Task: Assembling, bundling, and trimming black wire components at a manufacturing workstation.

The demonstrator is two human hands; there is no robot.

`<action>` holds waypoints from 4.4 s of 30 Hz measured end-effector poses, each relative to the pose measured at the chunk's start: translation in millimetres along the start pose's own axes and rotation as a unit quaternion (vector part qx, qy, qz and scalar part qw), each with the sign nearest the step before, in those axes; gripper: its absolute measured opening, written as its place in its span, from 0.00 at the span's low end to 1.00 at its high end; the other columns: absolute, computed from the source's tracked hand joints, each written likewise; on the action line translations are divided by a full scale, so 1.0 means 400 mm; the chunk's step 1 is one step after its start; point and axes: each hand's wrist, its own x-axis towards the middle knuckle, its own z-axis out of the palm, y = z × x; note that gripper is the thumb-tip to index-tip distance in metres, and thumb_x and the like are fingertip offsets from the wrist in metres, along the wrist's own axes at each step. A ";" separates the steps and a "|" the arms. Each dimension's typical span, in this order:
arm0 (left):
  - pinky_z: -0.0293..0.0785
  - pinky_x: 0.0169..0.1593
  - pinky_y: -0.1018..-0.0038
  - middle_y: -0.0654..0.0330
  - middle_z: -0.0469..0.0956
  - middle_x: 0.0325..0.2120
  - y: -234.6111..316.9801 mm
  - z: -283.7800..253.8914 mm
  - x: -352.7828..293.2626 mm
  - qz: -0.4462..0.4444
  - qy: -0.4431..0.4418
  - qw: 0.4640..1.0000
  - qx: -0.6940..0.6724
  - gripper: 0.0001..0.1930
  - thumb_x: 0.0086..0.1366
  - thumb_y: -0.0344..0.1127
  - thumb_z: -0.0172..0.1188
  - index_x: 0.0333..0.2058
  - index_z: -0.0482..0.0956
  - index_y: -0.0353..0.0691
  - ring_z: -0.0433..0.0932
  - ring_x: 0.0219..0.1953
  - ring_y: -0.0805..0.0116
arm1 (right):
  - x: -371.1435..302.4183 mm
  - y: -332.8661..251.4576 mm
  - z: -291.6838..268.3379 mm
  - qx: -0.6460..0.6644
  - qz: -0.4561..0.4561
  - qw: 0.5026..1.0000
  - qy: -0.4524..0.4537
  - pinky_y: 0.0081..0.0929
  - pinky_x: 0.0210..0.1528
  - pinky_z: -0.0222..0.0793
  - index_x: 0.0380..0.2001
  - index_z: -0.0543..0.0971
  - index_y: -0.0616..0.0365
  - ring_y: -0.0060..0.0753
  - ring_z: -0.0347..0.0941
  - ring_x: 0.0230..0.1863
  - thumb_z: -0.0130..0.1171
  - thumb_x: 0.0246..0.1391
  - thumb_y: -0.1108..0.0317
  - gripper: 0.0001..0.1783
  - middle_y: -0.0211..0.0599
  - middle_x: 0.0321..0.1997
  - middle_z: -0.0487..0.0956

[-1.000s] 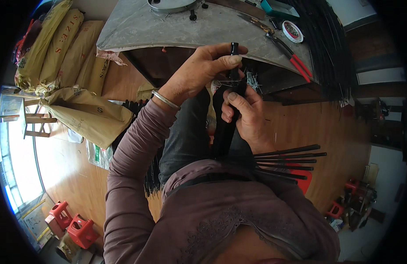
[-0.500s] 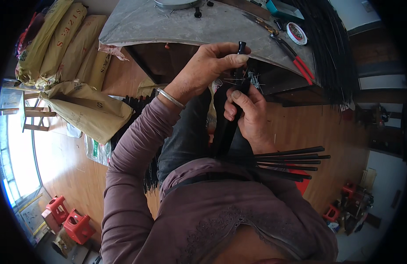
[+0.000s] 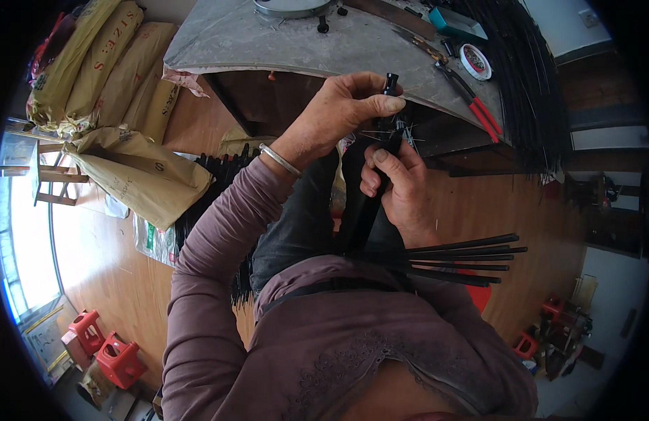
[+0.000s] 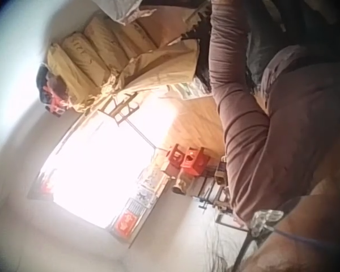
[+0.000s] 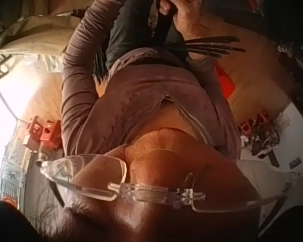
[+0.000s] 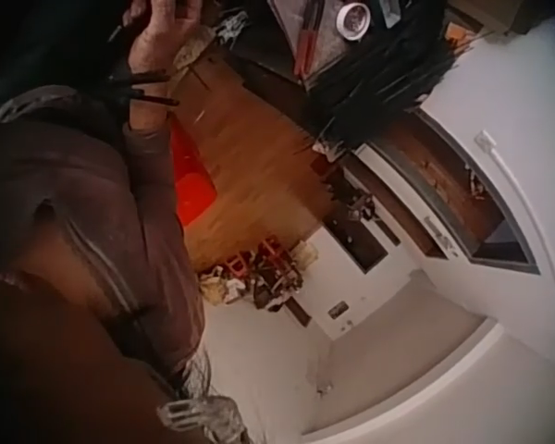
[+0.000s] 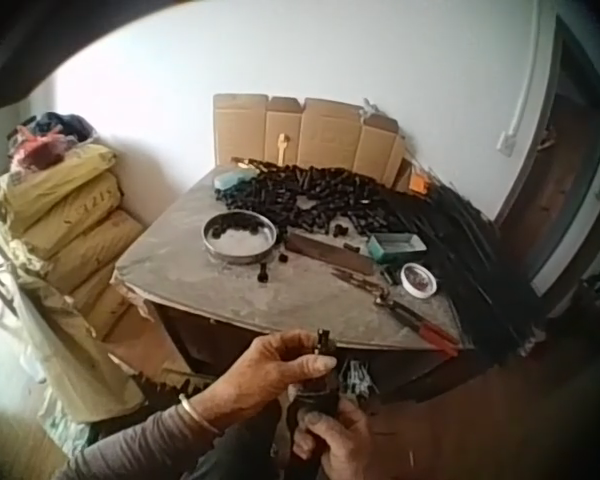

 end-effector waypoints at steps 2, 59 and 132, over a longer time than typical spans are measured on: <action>0.72 0.42 0.81 0.67 0.78 0.33 -0.004 0.002 0.002 0.001 0.001 1.000 -0.002 0.17 0.58 0.39 0.66 0.44 0.79 0.38 0.75 0.35 0.80 | -0.001 -0.001 0.002 -0.001 0.000 1.000 -0.001 0.21 0.24 0.60 0.39 0.70 0.59 0.21 0.64 0.23 0.54 0.58 0.68 0.09 0.32 0.31 0.69; 0.70 0.48 0.79 0.63 0.78 0.38 -0.010 0.106 -0.115 0.000 0.097 0.992 0.076 0.17 0.58 0.27 0.62 0.46 0.74 0.33 0.74 0.41 0.77 | 0.000 -0.074 -0.084 -0.325 -0.074 0.942 -0.043 0.22 0.30 0.66 0.33 0.81 0.61 0.18 0.70 0.26 0.66 0.49 0.61 0.14 0.33 0.23 0.79; 0.70 0.45 0.80 0.62 0.80 0.35 0.050 0.222 -0.127 0.044 0.151 0.952 0.264 0.15 0.60 0.29 0.61 0.45 0.77 0.32 0.75 0.38 0.78 | 0.026 -0.122 -0.126 -0.154 0.087 0.974 -0.141 0.17 0.24 0.63 0.29 0.78 0.58 0.15 0.68 0.24 0.68 0.41 0.62 0.14 0.24 0.23 0.73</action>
